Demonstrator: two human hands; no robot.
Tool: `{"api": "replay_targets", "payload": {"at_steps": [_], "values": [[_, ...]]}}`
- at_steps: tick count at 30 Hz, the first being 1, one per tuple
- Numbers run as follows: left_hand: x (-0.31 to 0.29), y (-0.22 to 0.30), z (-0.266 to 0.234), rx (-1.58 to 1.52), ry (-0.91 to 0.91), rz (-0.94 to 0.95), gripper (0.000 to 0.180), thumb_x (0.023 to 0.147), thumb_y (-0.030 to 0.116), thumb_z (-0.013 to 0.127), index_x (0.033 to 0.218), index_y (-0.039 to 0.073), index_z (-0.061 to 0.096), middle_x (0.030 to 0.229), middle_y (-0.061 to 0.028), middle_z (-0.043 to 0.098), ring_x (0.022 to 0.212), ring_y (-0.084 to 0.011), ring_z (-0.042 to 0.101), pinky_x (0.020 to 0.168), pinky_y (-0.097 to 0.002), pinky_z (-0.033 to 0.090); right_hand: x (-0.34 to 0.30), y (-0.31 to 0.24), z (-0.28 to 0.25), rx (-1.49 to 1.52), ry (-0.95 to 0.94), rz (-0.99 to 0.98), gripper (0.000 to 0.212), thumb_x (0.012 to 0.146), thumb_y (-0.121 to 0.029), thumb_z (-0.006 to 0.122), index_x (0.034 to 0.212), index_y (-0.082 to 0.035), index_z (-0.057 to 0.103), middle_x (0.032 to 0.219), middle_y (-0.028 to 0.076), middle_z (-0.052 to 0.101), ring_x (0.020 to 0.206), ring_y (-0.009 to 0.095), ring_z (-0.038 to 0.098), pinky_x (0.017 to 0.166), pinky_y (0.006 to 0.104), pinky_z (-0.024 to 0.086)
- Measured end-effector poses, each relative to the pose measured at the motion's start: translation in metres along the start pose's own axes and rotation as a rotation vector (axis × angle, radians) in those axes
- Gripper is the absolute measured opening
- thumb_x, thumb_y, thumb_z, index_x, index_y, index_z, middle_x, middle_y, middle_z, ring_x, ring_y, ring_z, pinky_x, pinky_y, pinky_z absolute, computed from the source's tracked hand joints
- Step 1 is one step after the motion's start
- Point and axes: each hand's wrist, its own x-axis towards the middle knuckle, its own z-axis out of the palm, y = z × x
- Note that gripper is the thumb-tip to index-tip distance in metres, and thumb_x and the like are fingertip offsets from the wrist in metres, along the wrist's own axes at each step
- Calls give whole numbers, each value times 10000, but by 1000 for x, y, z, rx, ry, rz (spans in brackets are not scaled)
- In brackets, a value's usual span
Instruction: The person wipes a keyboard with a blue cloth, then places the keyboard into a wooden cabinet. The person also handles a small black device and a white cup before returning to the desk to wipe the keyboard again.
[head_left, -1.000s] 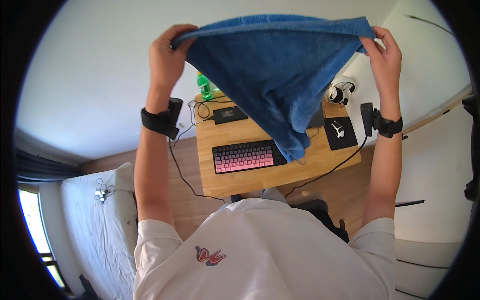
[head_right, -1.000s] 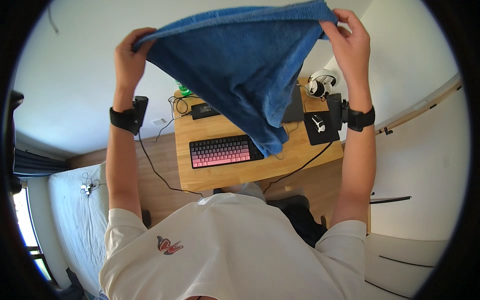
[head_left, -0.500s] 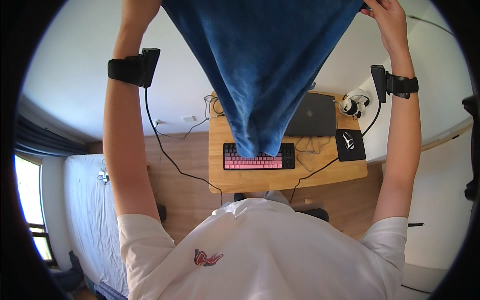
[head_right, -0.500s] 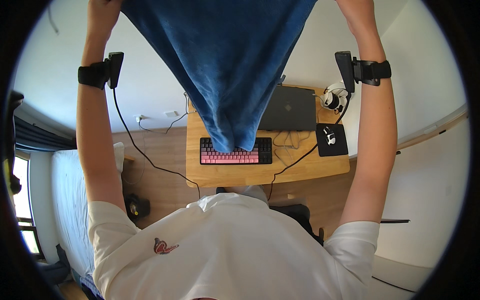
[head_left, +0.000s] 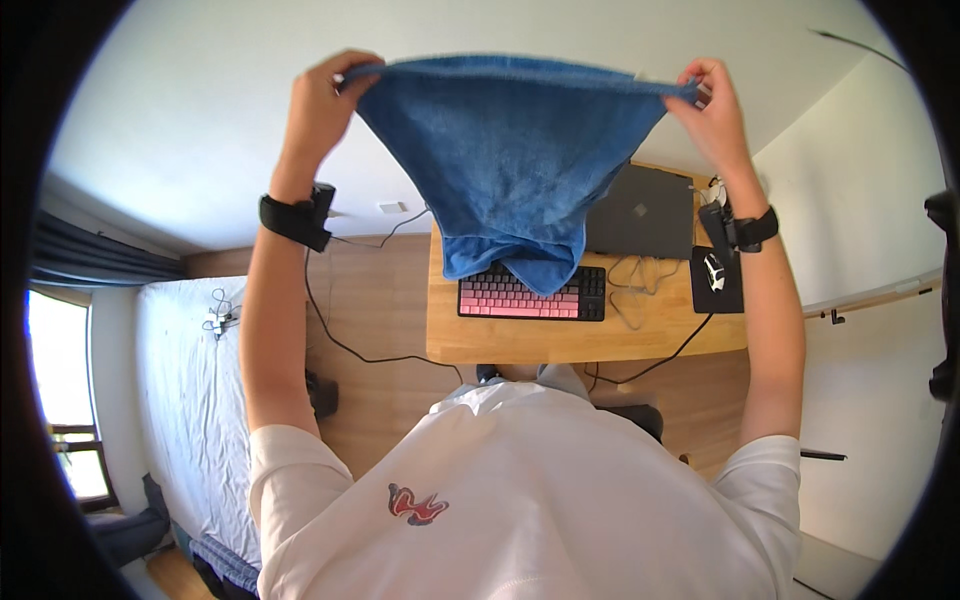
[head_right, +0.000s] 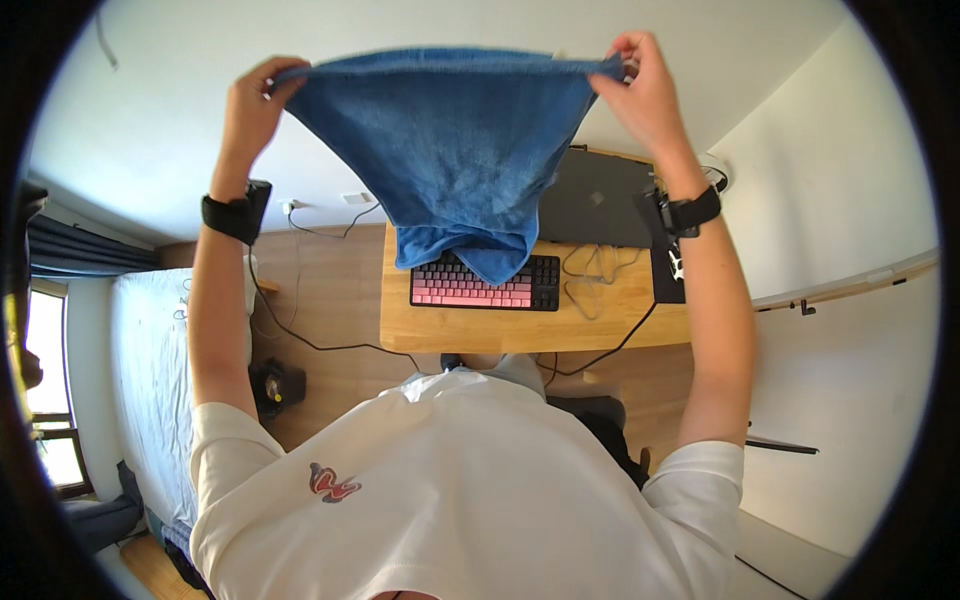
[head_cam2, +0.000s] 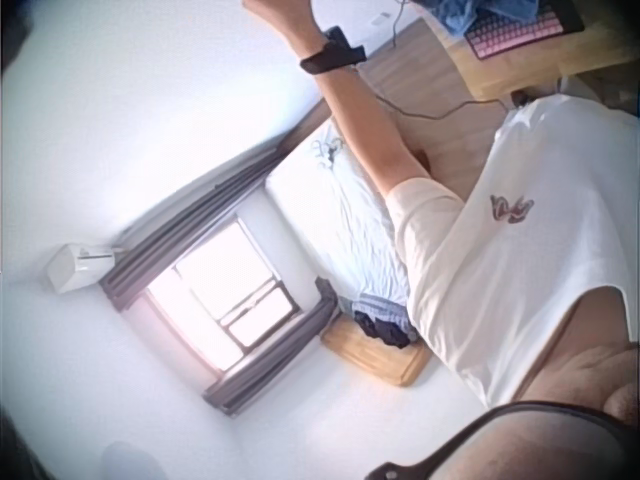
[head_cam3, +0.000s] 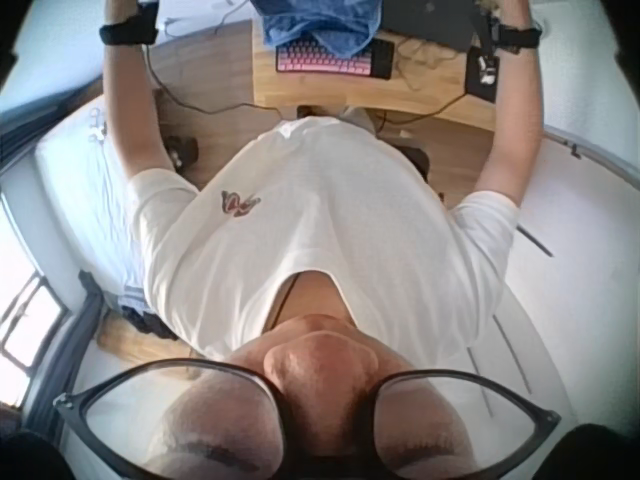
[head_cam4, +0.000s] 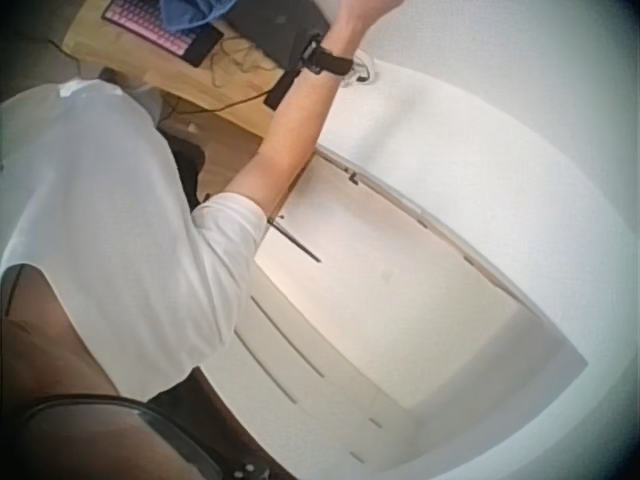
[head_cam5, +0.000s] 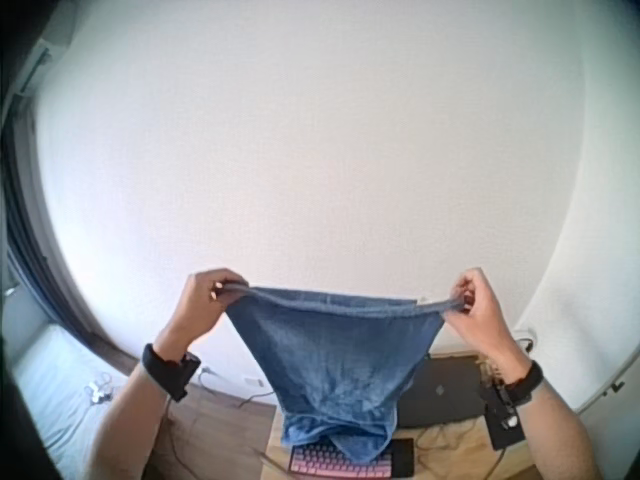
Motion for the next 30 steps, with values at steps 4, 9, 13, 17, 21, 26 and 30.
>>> {"api": "replay_targets", "payload": {"at_steps": [4,9,13,17,21,26,30], "values": [[-45,-19,37,-38,-157,-248,167,891,16,675,1044,47,736,907,-72,730,786,-159,653,700,-280,512,-42,27,39,-50,-114,146,377,819,-79,773,1146,-70,586,871,29,611,772,135,592,713,286,513],[-72,-53,73,-17,-195,-248,167,853,21,701,1017,7,727,905,-141,737,818,-242,698,763,-319,543,-60,58,71,-95,-262,292,197,834,-95,760,983,-22,652,781,39,624,740,139,588,671,299,489],[-69,-70,94,61,-183,-351,156,846,82,723,990,25,736,912,-141,744,837,-274,709,773,-354,549,-55,83,89,-32,-233,322,169,841,-94,750,964,-15,663,794,45,651,716,140,590,665,296,484],[-57,-71,112,169,-186,-427,149,852,123,726,982,52,732,933,-137,746,831,-299,710,752,-363,548,-44,109,99,-34,-240,353,165,844,-94,742,968,-14,668,800,50,662,710,139,602,667,299,493],[-54,-83,126,179,-162,-392,163,847,122,729,994,52,721,911,-130,740,791,-297,695,717,-367,536,-41,122,109,6,-237,369,179,839,-103,748,972,-13,669,804,50,670,709,134,607,667,291,496],[-90,-82,129,106,-236,-324,182,815,89,737,992,53,711,822,-124,689,737,-283,624,706,-385,509,-82,123,121,28,-280,358,215,821,-107,767,987,-17,665,815,50,668,713,109,600,660,270,493],[-170,-75,141,141,-338,-223,226,752,9,725,970,64,702,942,-118,687,900,-317,645,784,-412,515,-158,122,139,127,-341,278,175,774,-13,738,928,-20,654,874,100,663,779,227,656,690,323,522]]}}
